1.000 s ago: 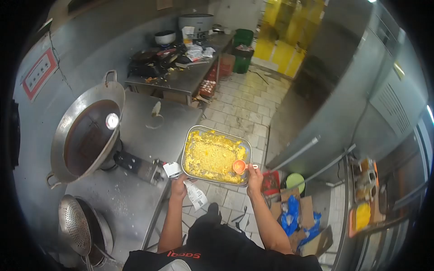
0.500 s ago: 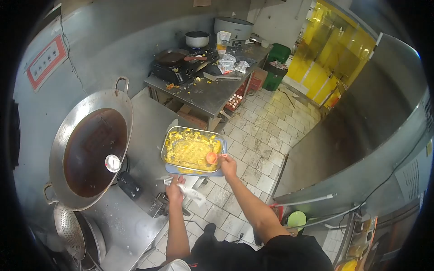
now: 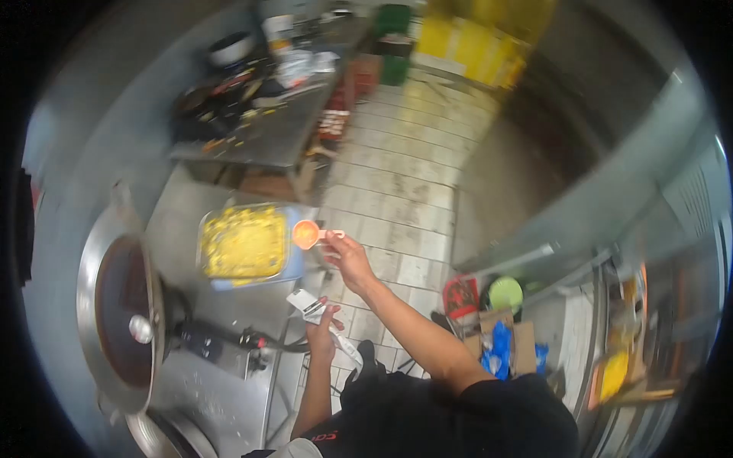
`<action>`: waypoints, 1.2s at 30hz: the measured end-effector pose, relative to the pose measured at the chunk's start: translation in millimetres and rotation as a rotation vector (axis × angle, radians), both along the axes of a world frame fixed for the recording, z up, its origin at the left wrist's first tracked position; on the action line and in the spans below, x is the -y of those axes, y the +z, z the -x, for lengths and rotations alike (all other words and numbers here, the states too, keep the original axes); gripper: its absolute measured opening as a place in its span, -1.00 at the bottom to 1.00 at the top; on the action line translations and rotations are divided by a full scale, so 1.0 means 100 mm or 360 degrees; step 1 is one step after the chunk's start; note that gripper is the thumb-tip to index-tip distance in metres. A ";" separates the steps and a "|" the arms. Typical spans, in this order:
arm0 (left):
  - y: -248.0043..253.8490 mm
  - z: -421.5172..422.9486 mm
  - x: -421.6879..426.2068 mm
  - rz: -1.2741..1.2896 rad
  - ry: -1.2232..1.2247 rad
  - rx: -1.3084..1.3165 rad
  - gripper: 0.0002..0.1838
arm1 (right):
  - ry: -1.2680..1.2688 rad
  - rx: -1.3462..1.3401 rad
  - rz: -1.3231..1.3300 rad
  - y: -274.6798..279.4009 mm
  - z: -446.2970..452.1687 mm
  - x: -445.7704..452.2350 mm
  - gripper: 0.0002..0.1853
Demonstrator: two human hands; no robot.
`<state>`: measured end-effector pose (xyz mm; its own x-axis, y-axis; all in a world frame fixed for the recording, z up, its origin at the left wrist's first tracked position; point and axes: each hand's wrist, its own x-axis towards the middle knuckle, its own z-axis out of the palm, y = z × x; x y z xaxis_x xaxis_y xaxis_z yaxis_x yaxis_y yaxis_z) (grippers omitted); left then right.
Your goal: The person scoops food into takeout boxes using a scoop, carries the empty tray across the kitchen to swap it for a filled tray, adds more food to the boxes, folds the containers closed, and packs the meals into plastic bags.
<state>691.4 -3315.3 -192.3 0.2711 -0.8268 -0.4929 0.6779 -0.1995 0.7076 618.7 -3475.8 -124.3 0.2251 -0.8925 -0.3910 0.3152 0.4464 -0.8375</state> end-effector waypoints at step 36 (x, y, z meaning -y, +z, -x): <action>0.06 8.32 -2.07 -0.0061 -0.3495 0.0488 -0.52 | -0.1881 -0.3157 -0.0372 0.02 8.24 -5.50 -0.60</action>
